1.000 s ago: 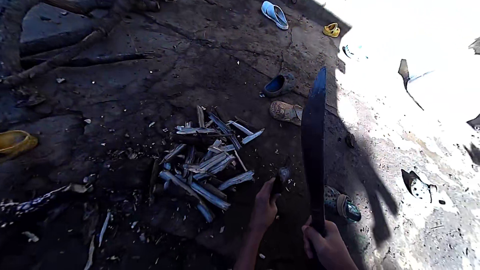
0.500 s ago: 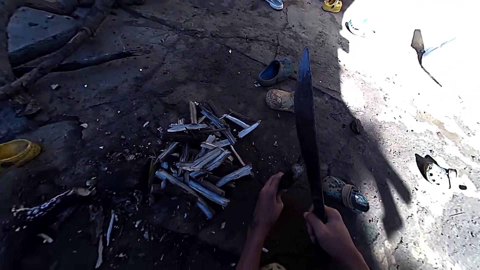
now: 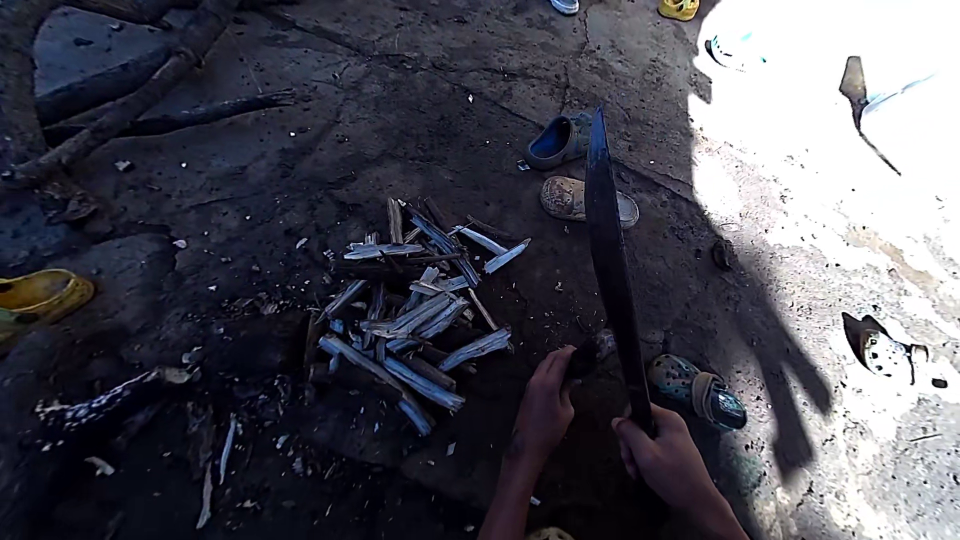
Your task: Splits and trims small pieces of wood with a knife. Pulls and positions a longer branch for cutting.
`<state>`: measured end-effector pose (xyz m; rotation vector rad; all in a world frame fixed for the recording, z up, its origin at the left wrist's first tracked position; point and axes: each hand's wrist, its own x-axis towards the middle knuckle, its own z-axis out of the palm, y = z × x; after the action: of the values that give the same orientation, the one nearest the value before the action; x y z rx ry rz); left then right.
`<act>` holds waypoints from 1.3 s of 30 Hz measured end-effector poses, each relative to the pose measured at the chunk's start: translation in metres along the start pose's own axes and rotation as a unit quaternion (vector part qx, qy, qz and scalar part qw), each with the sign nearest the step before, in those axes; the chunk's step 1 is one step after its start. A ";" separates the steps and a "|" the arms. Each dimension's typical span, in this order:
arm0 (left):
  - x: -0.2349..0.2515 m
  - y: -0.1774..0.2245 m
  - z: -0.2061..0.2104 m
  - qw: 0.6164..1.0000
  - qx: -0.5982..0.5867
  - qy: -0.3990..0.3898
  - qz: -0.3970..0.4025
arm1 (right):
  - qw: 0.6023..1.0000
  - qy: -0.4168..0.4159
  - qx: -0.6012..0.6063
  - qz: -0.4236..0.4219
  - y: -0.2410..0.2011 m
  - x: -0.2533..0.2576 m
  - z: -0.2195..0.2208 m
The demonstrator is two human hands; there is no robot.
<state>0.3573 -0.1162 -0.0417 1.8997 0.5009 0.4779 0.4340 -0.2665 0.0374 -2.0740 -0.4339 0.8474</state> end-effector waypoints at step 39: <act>0.002 0.001 0.002 1.000 0.013 0.003 -0.001 | 0.998 -0.019 0.052 -0.009 0.007 -0.006 0.000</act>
<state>0.3602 -0.1172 -0.0408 1.9236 0.5152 0.4778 0.4304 -0.2743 0.0341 -1.9586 -0.4189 0.8806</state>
